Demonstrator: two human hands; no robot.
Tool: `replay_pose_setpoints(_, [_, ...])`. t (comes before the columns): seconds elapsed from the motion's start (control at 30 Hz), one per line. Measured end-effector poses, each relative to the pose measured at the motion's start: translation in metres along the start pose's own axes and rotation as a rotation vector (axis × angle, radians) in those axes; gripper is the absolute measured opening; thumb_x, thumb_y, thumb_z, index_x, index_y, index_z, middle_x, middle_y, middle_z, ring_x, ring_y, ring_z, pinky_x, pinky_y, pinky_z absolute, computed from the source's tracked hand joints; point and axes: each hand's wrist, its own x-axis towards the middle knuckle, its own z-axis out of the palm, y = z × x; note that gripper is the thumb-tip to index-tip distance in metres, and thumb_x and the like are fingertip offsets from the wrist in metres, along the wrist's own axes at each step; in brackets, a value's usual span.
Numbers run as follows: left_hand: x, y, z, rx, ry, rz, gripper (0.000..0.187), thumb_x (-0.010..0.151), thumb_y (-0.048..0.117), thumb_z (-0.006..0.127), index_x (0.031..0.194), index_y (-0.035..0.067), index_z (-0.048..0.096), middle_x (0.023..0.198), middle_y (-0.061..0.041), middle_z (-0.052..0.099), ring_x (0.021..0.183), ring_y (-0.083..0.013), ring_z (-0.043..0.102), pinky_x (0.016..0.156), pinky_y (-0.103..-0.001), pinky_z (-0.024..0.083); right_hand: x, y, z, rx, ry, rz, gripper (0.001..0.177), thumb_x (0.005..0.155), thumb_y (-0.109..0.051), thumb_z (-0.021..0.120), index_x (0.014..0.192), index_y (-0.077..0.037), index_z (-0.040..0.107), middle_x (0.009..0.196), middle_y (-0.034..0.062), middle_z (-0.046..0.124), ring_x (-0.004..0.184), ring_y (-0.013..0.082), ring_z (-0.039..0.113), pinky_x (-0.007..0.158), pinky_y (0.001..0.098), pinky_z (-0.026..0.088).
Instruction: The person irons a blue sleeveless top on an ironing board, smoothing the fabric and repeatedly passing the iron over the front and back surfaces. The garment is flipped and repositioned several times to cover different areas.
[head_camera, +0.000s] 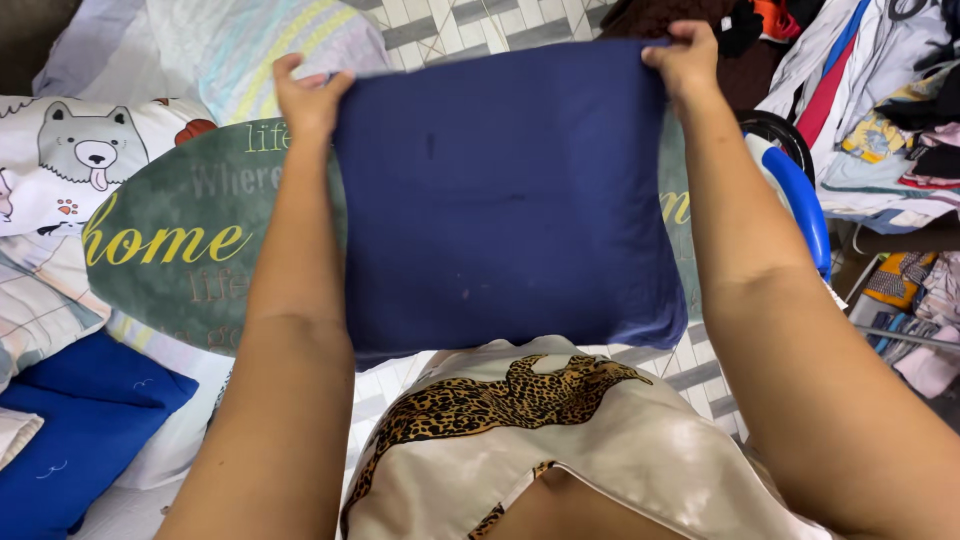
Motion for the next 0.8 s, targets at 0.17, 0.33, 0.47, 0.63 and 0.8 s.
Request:
replay_pose_setpoints(0.17, [-0.030, -0.027, -0.048, -0.316, 0.162, 0.102, 0.054, 0.092, 0.001, 0.080, 0.138, 0.006, 0.052, 0.133, -0.015, 0.060, 0.106, -0.0218, 0.075, 0.068, -0.034, 0.070, -0.033, 0.052, -0.029, -0.382, 0.320, -0.503, 0.031, 0.091, -0.018, 0.088, 0.108, -0.002, 0.068, 0.097, 0.0127, 0.071, 0.086, 0.0214, 0.069, 0.079, 0.0382, 0.058])
replay_pose_setpoints(0.33, [-0.078, 0.009, -0.084, 0.133, -0.071, -0.111, 0.025, 0.103, 0.024, 0.078, 0.107, 0.001, 0.068, 0.086, -0.006, 0.071, 0.064, -0.0128, 0.065, 0.051, -0.029, 0.049, -0.097, 0.058, -0.040, -0.490, 0.141, -0.172, 0.034, 0.094, -0.033, 0.085, 0.088, -0.004, 0.069, 0.083, 0.0100, 0.072, 0.076, 0.0193, 0.069, 0.072, 0.0346, 0.054])
replay_pose_setpoints(0.47, [-0.077, 0.050, -0.058, 0.553, -0.231, -0.038, 0.029, 0.088, 0.031, 0.085, 0.084, 0.005, 0.072, 0.066, 0.001, 0.066, 0.054, -0.0114, 0.067, 0.052, -0.029, 0.051, -0.092, 0.046, -0.018, -0.481, 0.099, -0.138, 0.025, 0.092, -0.025, 0.081, 0.089, -0.005, 0.067, 0.081, 0.0089, 0.072, 0.073, 0.0184, 0.068, 0.070, 0.0343, 0.053])
replay_pose_setpoints(0.63, [-0.054, 0.060, -0.021, 0.579, 0.019, 0.044, 0.023, 0.084, 0.028, 0.085, 0.082, 0.010, 0.072, 0.071, -0.001, 0.070, 0.065, -0.0204, 0.071, 0.061, -0.038, 0.053, -0.040, 0.051, -0.015, -0.247, 0.161, -0.127, 0.021, 0.091, -0.018, 0.083, 0.087, -0.007, 0.065, 0.083, 0.0031, 0.071, 0.075, 0.0141, 0.066, 0.072, 0.0319, 0.056])
replay_pose_setpoints(0.8, [-0.060, 0.057, -0.009, 0.714, 0.071, 0.132, 0.019, 0.086, 0.022, 0.081, 0.092, 0.012, 0.067, 0.088, -0.002, 0.072, 0.084, -0.0250, 0.071, 0.073, -0.043, 0.052, -0.039, 0.045, -0.006, -0.384, 0.261, -0.117, 0.025, 0.086, -0.019, 0.084, 0.097, -0.010, 0.063, 0.086, 0.0021, 0.072, 0.079, 0.0152, 0.069, 0.076, 0.0324, 0.056])
